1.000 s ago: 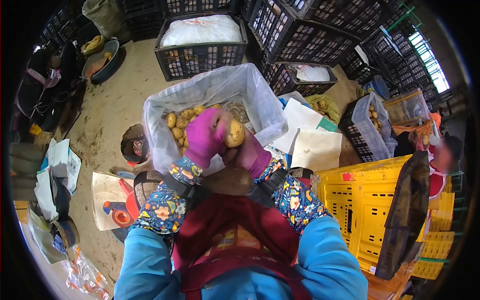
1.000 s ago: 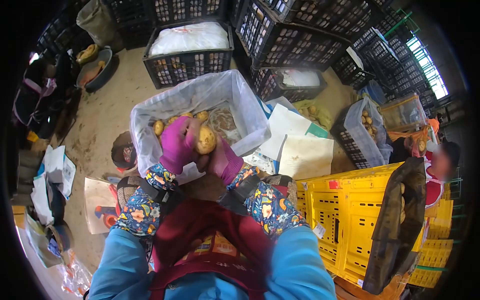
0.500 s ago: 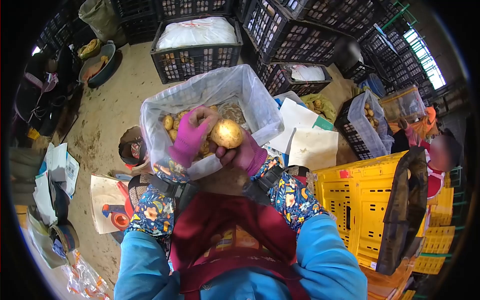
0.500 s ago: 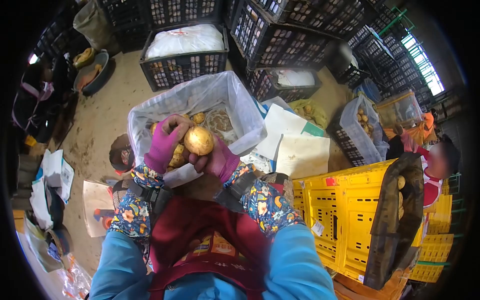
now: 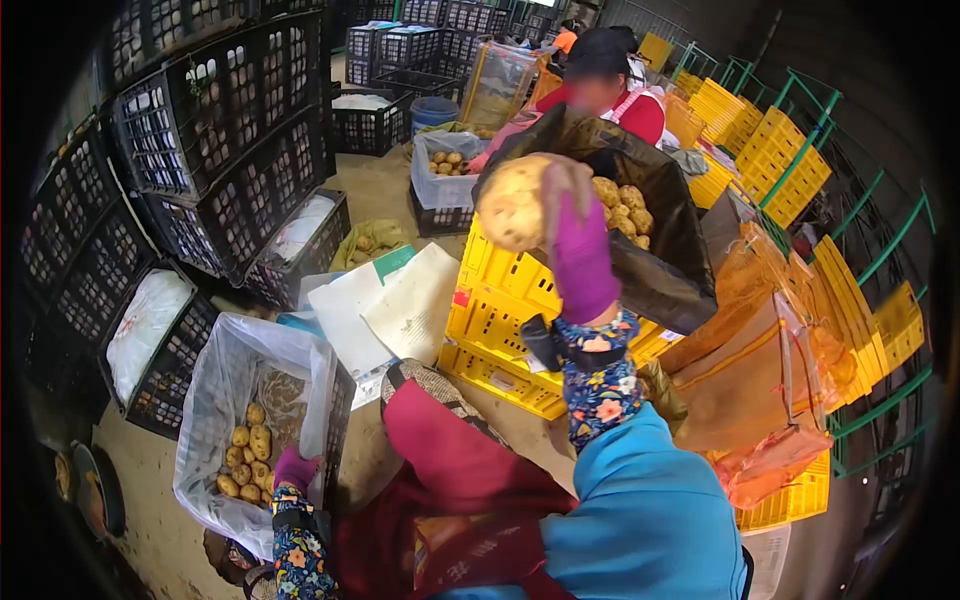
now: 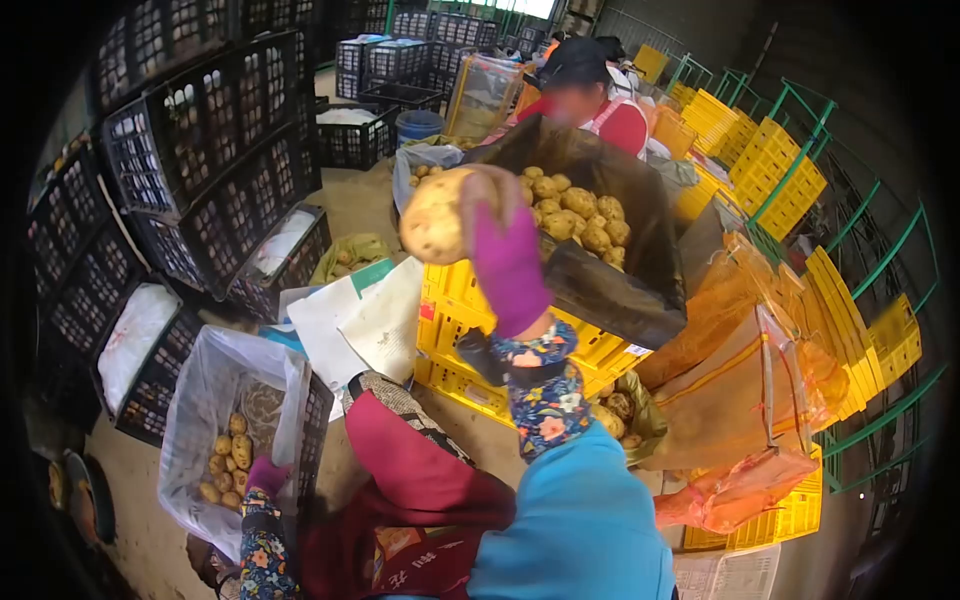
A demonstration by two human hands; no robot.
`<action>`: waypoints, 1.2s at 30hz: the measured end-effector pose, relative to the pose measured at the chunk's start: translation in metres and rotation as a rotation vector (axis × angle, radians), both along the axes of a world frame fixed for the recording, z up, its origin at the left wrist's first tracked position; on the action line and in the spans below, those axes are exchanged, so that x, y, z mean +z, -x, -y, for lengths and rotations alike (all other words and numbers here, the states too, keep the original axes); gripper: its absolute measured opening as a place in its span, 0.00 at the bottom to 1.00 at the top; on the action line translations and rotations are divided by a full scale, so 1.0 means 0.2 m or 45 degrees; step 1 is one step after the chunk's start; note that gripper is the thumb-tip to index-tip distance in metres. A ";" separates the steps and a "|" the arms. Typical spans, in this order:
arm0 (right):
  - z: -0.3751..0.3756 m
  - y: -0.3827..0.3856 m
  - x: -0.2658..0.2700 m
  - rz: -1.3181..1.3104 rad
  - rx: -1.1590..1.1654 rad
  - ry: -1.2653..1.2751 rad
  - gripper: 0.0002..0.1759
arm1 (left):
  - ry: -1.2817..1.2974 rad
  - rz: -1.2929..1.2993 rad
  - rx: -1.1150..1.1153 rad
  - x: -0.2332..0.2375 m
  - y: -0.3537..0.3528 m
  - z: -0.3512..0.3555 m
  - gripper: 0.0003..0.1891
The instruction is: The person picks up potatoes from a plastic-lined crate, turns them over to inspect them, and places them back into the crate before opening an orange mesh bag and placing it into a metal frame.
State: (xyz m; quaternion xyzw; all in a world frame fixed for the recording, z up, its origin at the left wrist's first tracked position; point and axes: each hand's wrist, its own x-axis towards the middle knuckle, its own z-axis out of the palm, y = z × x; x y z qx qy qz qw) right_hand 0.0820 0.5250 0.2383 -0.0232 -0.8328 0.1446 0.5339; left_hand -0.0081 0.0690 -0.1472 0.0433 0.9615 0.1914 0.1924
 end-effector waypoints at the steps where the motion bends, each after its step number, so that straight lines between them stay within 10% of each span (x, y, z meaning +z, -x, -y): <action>1: -0.08 -0.12 0.17 -0.078 0.087 0.545 0.20 | 0.025 -0.002 0.011 -0.11 0.00 0.00 0.30; 7: -0.67 -0.42 0.09 0.261 -0.507 -0.117 0.29 | 0.014 -0.229 0.074 -0.01 -0.21 -0.12 0.17; 13: 0.04 0.13 -0.19 0.733 0.638 0.524 0.23 | -0.007 -0.134 0.003 0.12 -0.51 -0.32 0.13; 20: 1.19 0.86 -1.32 2.069 1.459 0.109 0.25 | -0.176 0.013 -0.161 0.55 -0.49 -0.26 0.31; 22: 1.41 0.97 -1.78 1.975 1.450 -0.551 0.24 | -0.266 -0.092 0.056 0.86 -0.39 -0.02 0.31; 28: 1.81 0.89 -2.75 1.573 1.114 -0.792 0.21 | -1.099 -0.568 0.923 0.94 -0.23 0.40 0.21; 36: 1.83 0.87 -2.67 1.910 0.753 -0.629 0.32 | -1.298 -0.442 0.936 0.95 -0.16 0.43 0.17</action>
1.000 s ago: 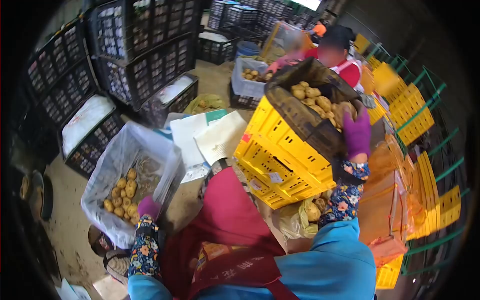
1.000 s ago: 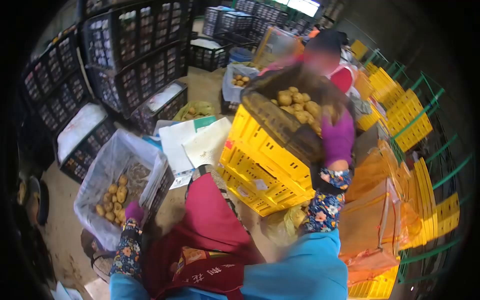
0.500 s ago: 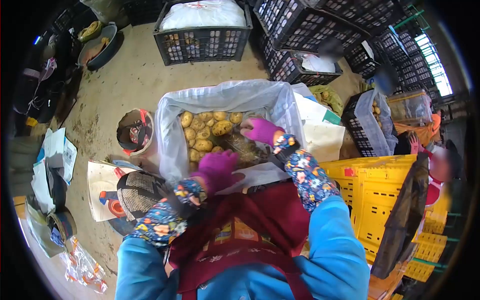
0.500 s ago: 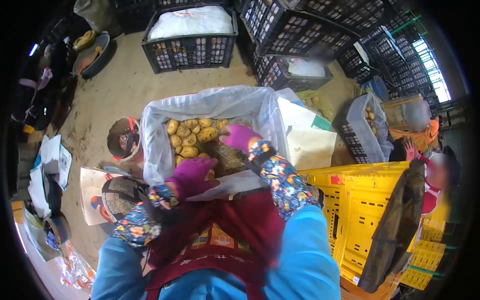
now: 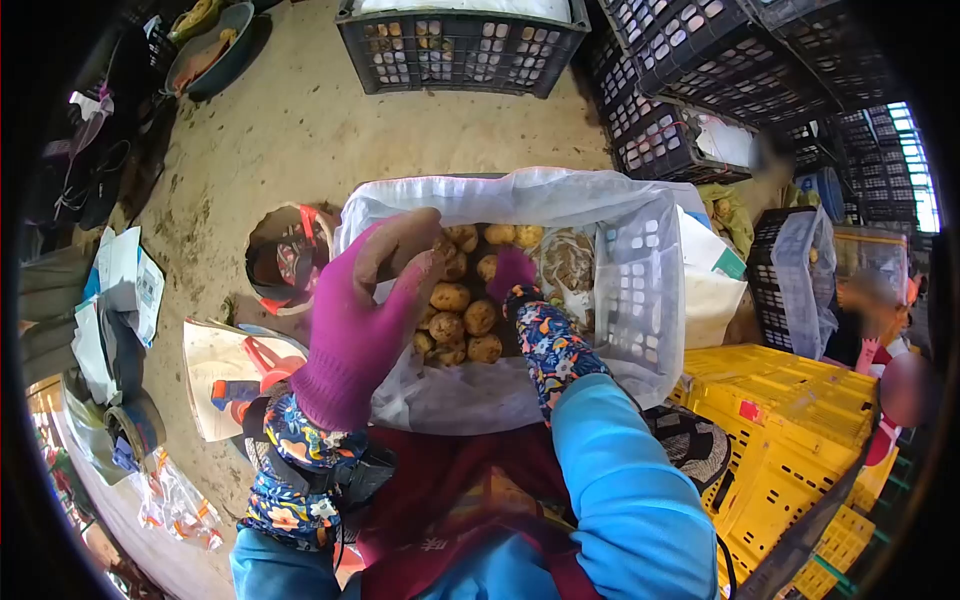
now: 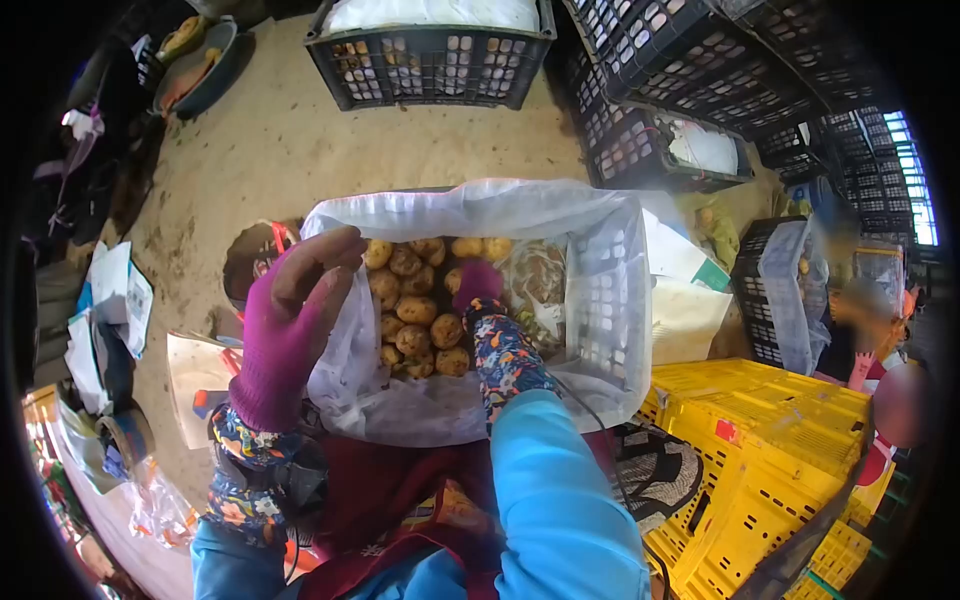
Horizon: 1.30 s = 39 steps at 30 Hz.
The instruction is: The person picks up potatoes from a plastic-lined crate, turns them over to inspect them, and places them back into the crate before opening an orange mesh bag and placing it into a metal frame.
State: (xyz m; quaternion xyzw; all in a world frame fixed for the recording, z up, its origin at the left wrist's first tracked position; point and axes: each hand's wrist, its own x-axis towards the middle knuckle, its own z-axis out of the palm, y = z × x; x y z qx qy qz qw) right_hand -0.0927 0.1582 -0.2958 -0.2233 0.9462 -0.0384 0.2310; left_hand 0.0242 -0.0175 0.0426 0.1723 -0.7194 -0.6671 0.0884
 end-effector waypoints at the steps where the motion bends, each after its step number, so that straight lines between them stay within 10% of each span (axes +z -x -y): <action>1: -0.04 0.00 0.04 0.115 -0.152 0.216 0.36 | 0.026 -0.008 -0.021 -0.01 0.00 0.01 0.18; 6: -0.15 -0.03 0.59 0.265 -0.251 1.142 0.44 | -0.111 0.079 -0.064 -0.04 0.02 -0.03 0.21; 11: -0.23 -0.12 1.50 -0.285 0.260 1.030 0.38 | -0.107 0.155 -0.258 -0.18 0.06 -0.26 0.24; 13: -0.27 -0.16 1.67 -0.409 0.351 1.023 0.28 | -0.603 0.164 -0.428 -0.10 0.06 -0.31 0.24; 16: -0.39 -0.18 1.65 0.164 -0.450 1.594 0.21 | -0.695 0.126 -0.575 0.00 0.04 -0.36 0.24; 20: -0.49 -0.25 1.65 0.390 -0.589 1.960 0.33 | -0.678 -0.052 -0.587 0.10 0.00 -0.40 0.28; 22: -0.51 -0.29 1.60 -0.029 -0.153 1.593 0.46 | -0.764 -0.114 -0.524 -0.03 0.02 -0.43 0.29; 25: -0.44 -0.37 1.61 -0.196 -0.149 1.334 0.49 | 0.087 -0.482 -0.309 -0.18 0.04 -0.48 0.30; 28: -0.43 -0.39 1.66 -0.160 -0.167 1.335 0.48 | -0.297 -0.124 -0.313 -0.04 0.02 -0.44 0.33; 32: -0.42 -0.39 1.66 0.082 -0.297 1.421 0.48 | 0.497 -0.399 -0.508 -0.20 0.09 -0.31 0.29; 37: -0.44 -0.36 1.62 -0.069 -0.240 1.344 0.46 | 0.008 -0.204 -0.523 -0.15 0.05 -0.37 0.29; 39: -0.44 -0.36 1.68 0.373 -0.502 1.683 0.44 | -0.372 -0.009 -0.604 -0.02 0.04 -0.31 0.31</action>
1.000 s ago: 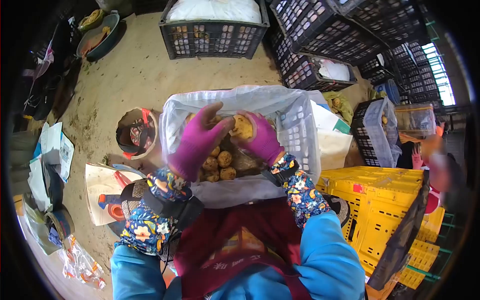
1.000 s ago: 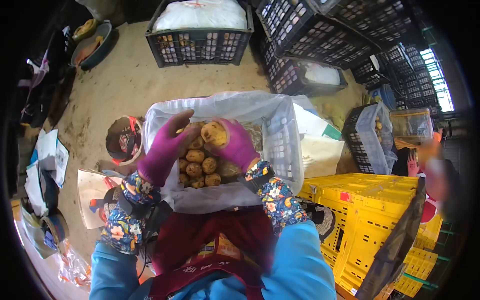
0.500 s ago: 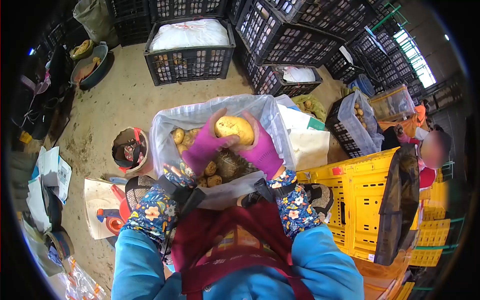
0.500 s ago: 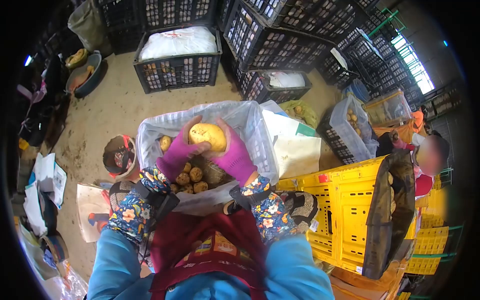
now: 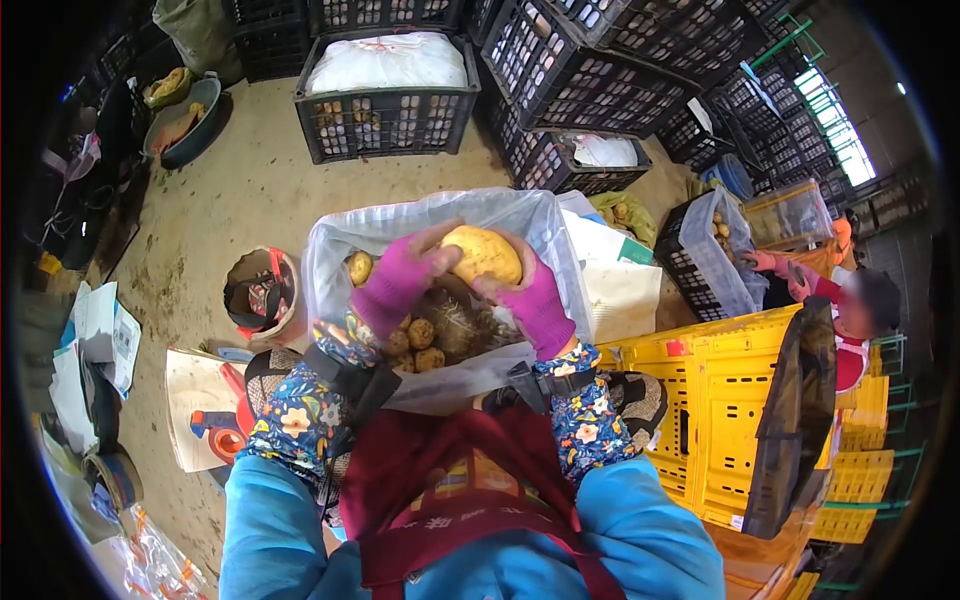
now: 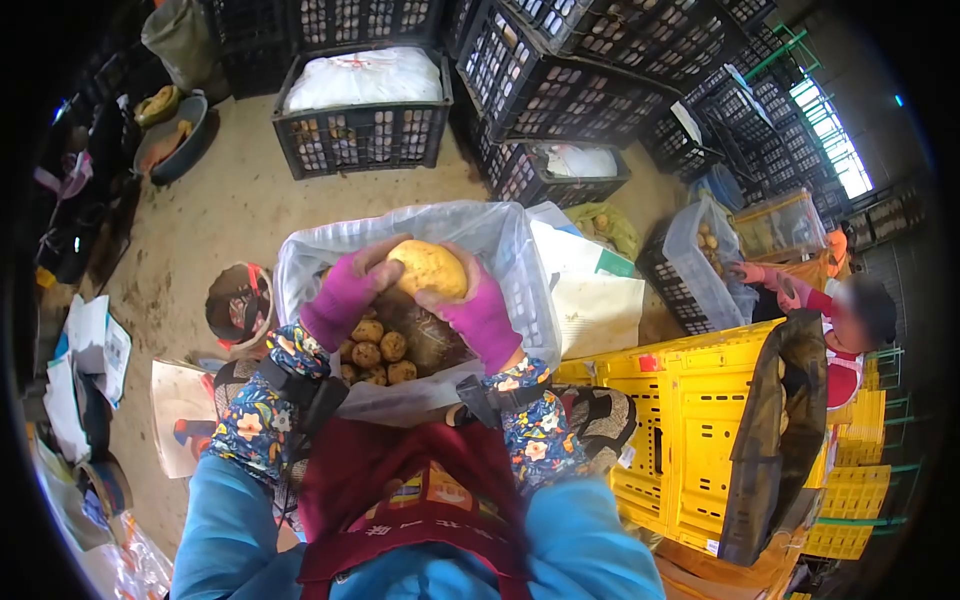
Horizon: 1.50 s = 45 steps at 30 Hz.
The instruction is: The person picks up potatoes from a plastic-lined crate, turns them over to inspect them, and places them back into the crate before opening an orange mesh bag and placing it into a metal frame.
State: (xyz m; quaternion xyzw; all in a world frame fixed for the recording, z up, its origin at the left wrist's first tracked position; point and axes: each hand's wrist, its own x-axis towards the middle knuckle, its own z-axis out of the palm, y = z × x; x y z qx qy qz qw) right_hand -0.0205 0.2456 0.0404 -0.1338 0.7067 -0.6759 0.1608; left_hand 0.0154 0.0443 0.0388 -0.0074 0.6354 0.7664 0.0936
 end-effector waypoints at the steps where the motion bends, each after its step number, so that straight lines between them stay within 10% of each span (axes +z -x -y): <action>1: 0.00 0.00 0.02 0.220 -0.013 0.203 0.44 | -0.158 0.132 -0.064 0.06 0.00 0.02 0.33; 4: -0.02 0.04 -0.03 -0.447 -0.006 -0.115 0.38 | -0.348 0.121 -0.110 0.10 -0.04 0.01 0.35; 10: -0.07 0.05 0.09 0.767 0.264 0.646 0.35 | -0.547 -0.199 -0.069 -0.03 0.01 -0.05 0.42; 20: -0.04 0.02 -0.04 -0.132 0.106 0.292 0.42 | -0.463 -0.090 -0.129 -0.06 0.02 -0.04 0.40; 29: -0.07 -0.06 0.11 0.434 0.015 0.510 0.31 | -0.501 -0.192 -0.116 0.01 -0.04 -0.04 0.28; 38: -1.49 -0.24 0.93 -0.454 -0.304 1.859 0.48 | -0.719 -0.180 0.543 0.14 -0.10 0.29 0.24; 42: -1.64 -0.13 0.75 -0.504 -0.305 1.459 0.42 | -0.809 -0.248 0.582 0.12 -0.12 0.36 0.24; 45: -0.79 0.08 0.48 -0.029 -0.236 0.908 0.30 | -0.782 -0.242 0.612 0.12 -0.13 0.37 0.24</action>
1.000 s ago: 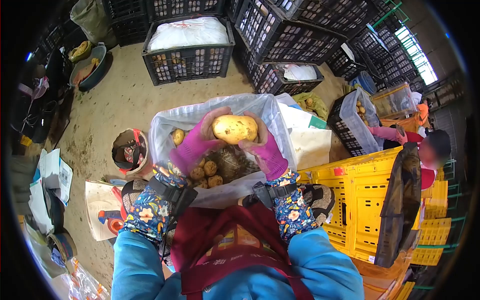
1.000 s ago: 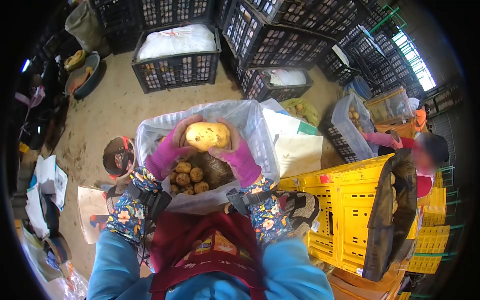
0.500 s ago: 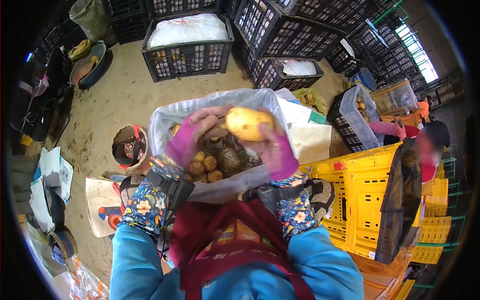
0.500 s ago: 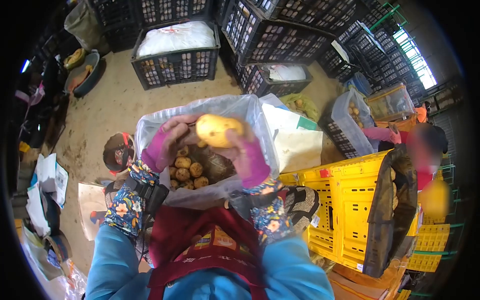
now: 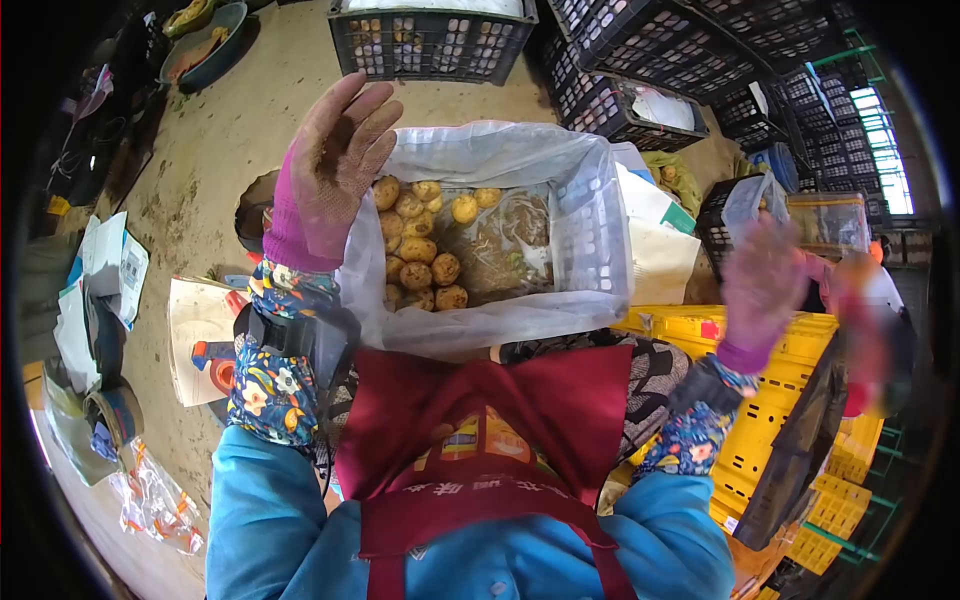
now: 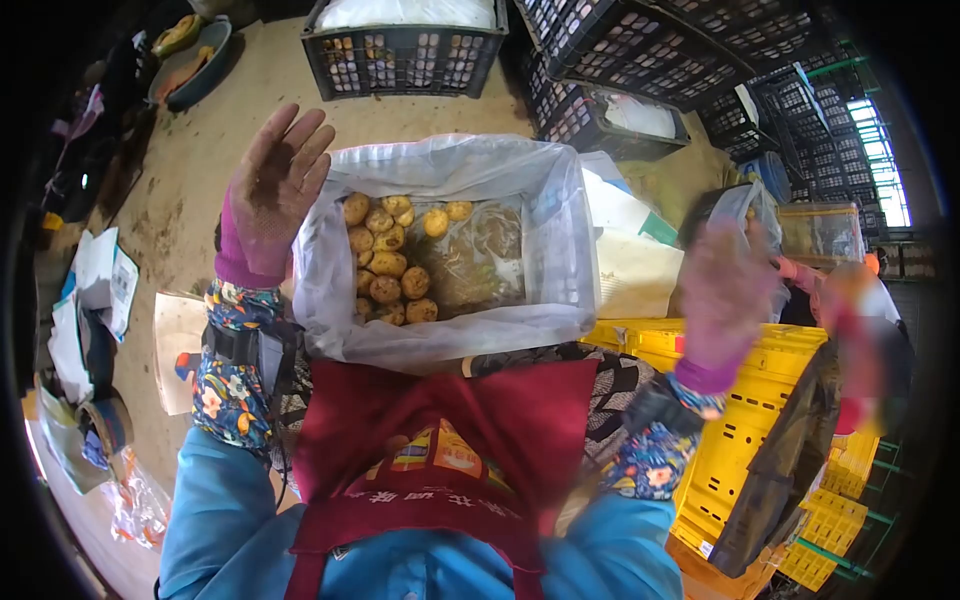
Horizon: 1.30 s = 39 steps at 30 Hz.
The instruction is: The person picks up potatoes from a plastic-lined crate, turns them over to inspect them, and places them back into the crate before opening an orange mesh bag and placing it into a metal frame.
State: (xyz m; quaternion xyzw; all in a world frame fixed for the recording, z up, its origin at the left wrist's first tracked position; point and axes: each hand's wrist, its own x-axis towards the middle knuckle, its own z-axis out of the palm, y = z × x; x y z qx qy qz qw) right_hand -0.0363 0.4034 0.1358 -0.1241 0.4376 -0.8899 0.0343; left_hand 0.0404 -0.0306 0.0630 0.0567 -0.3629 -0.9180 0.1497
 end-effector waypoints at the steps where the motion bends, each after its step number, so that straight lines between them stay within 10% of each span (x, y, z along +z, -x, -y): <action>1: 0.22 0.08 -0.21 0.083 0.183 -0.500 0.27 | 0.109 -0.015 0.006 -0.01 0.00 0.00 0.24; 5: 1.08 0.10 -1.04 0.028 1.313 -1.575 0.36 | 0.331 0.051 0.043 -0.01 0.04 0.00 0.26; 8: 1.54 -0.12 -1.51 -0.625 1.610 -2.474 0.37 | 0.421 0.130 0.067 0.00 0.08 -0.01 0.27; 11: 1.59 -0.27 -1.94 -0.981 1.454 -2.620 0.27 | 0.201 0.194 0.054 -0.01 0.11 0.01 0.27; 14: 1.47 -0.13 -1.89 -0.776 1.349 -2.351 0.28 | 0.212 0.196 0.092 0.00 0.12 0.01 0.25; 15: 1.36 -0.05 -2.12 -0.392 1.269 -1.825 0.28 | 0.213 0.205 0.085 0.00 0.12 0.01 0.25; 17: 1.29 0.10 -1.75 0.666 1.383 -1.415 0.28 | 0.210 0.211 0.076 0.00 0.10 0.01 0.25; 19: 1.14 0.17 -1.57 0.841 1.231 -0.961 0.25 | 0.364 0.354 0.078 0.01 0.10 -0.03 0.25; 25: 0.92 0.09 -0.87 -1.150 0.024 -1.248 0.35 | 1.942 0.111 0.325 -0.20 0.11 -0.35 0.31; 29: 0.82 -0.02 -0.68 -0.451 0.560 -0.890 0.35 | 1.814 0.015 0.043 -0.34 0.14 -0.39 0.21; 32: 0.78 -0.01 -0.73 1.137 1.429 0.743 0.27 | 1.230 0.220 -0.209 -0.30 0.18 -0.34 0.21; 39: 0.74 -0.07 -0.73 1.304 1.207 0.583 0.26 | 1.181 0.062 -0.206 -0.28 0.17 -0.38 0.17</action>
